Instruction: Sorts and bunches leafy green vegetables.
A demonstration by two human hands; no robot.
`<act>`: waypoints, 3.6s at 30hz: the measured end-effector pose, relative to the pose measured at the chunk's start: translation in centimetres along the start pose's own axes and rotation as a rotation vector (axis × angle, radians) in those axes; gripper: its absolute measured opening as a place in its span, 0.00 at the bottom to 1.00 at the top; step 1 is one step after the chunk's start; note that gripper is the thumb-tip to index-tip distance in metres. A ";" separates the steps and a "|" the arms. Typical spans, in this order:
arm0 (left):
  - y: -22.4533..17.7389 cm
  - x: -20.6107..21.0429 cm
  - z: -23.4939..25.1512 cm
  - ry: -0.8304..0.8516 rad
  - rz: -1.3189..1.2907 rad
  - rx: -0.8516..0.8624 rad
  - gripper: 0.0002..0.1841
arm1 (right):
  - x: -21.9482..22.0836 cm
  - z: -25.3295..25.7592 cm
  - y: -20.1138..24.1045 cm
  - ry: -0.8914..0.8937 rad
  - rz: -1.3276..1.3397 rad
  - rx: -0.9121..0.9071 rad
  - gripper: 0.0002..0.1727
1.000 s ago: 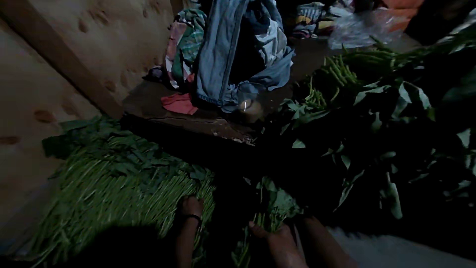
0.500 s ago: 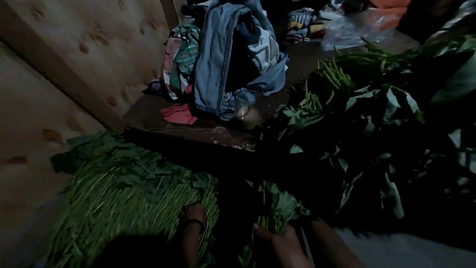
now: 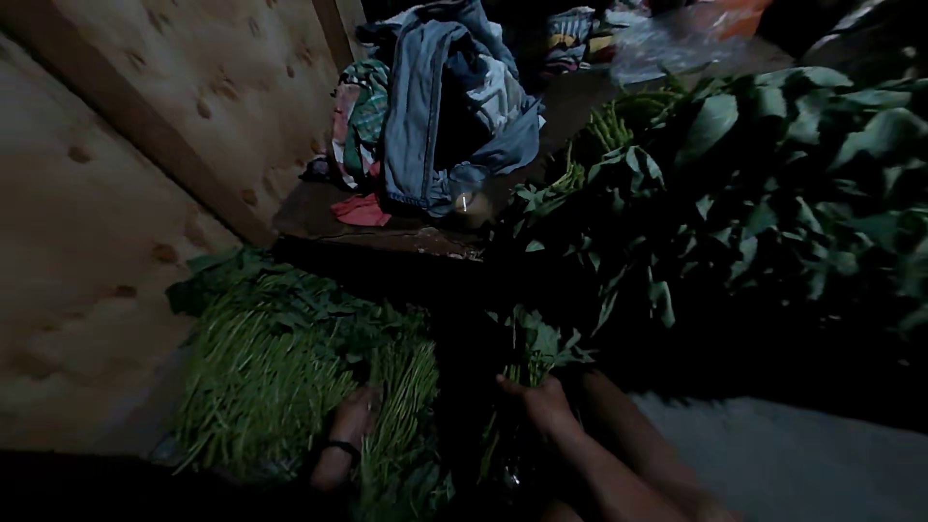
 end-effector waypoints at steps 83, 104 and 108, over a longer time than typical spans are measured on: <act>-3.4 7.9 -15.8 0.233 -0.683 0.172 0.10 | 1.7 -2.2 0.0 0.160 -0.008 -0.023 0.27; -2.8 8.9 -15.5 0.090 -0.255 0.213 0.17 | 0.7 -1.8 0.1 -0.099 0.051 0.015 0.28; -1.2 7.4 -14.8 0.006 -0.171 0.210 0.18 | -0.1 -1.3 0.2 -0.202 0.086 0.039 0.26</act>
Point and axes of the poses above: each hand's wrist, its own z-axis towards the middle knuckle, its own x-axis out of the palm, y = z × x, the point moved 2 cm from there along z, towards the middle knuckle, and after that the axes turned 11 degrees about -z, right-handed, at the moved point
